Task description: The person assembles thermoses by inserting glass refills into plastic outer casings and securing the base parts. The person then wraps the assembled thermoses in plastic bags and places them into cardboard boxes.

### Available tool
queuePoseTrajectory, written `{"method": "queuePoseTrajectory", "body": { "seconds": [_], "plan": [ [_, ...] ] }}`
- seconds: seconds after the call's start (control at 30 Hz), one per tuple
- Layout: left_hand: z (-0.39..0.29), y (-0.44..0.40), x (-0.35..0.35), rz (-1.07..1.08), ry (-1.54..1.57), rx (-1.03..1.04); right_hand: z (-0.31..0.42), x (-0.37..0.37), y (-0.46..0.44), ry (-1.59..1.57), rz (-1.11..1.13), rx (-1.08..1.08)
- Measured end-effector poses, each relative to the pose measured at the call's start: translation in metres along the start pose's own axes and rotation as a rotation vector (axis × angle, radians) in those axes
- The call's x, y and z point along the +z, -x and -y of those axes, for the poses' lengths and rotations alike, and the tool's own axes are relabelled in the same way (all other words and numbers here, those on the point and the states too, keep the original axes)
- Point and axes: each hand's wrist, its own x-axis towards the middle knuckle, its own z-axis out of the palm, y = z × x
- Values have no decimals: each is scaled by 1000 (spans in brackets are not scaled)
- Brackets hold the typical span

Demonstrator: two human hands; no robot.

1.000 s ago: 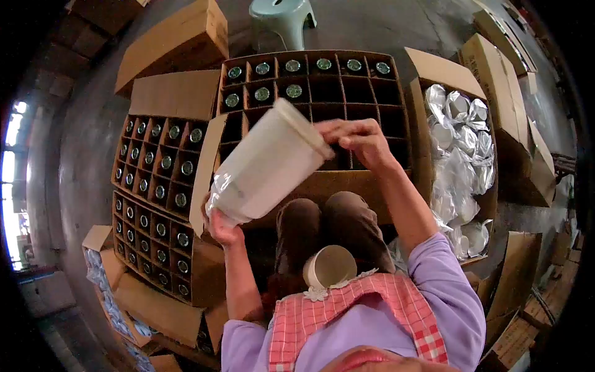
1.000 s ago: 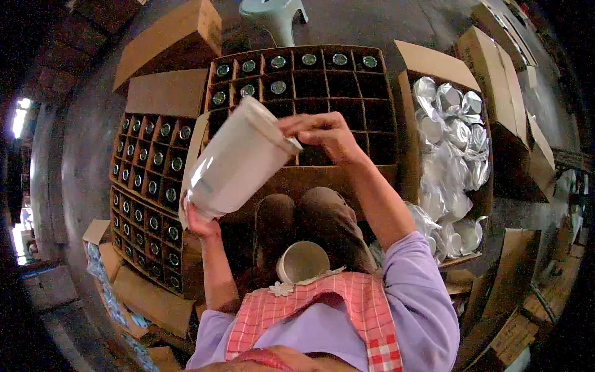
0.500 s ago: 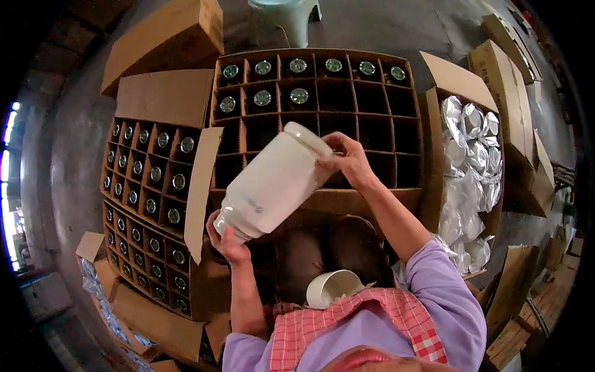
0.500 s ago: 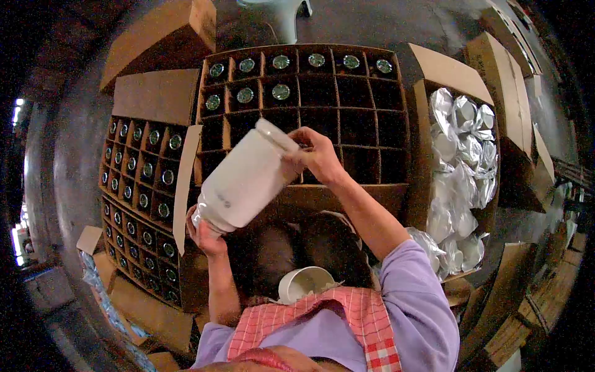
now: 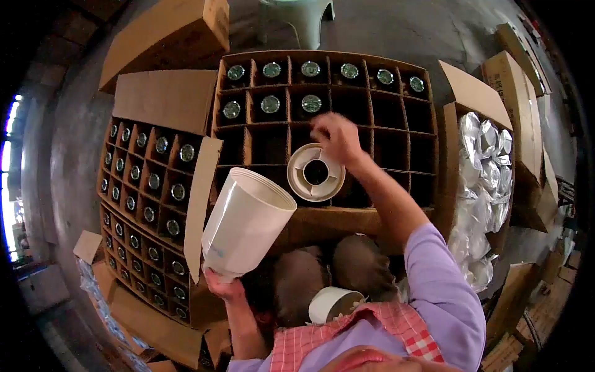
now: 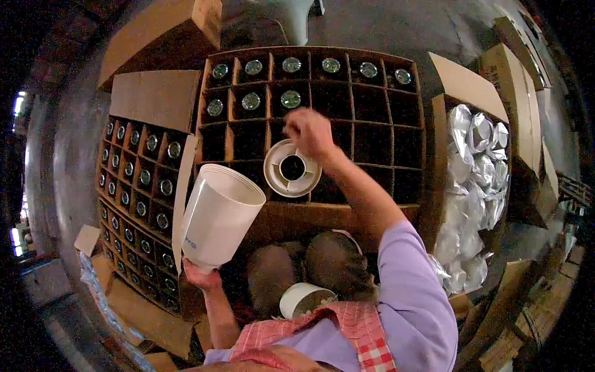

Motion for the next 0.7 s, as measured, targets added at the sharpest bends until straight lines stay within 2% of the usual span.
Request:
{"method": "queuePoseTrajectory", "body": {
  "seconds": [0.03, 0.1, 0.13, 0.2, 0.27, 0.33, 0.37, 0.43, 0.5, 0.57, 0.63, 0.7],
  "plan": [
    [0, 0, 1, 1, -35, 19, -10, 3, -25, 71, -54, 21],
    [-28, 14, 34, -120, 121, -85, -48, 39, -59, 205, -173, -100],
    [-38, 19, 44, -179, 197, -138, -55, 50, -70, 285, -47, -15],
    [-41, 18, 41, -177, 194, -108, -59, 68, -85, 437, 217, 149],
    [-40, 24, 34, -158, 206, -89, -64, 64, -82, 362, 210, 109],
    [-35, 21, 26, -110, 233, -51, -60, 48, -86, 339, 196, 113],
    [-32, 19, 25, -49, 212, 8, -58, 37, -89, 311, 126, 46],
    [-33, 17, 18, 74, 164, 117, -30, -13, -89, 256, -5, -77],
    [-43, 15, 27, 113, 206, 107, 8, -76, -91, 303, -103, -147],
    [-53, 9, 34, 114, 273, 69, 33, -151, -87, 33, -54, -246],
    [-61, 3, 38, 88, 362, -8, 65, -218, -65, -572, 137, -86],
    [-72, 5, 52, 199, 88, 216, 93, -266, -37, -691, 266, 11]
  ]
}}
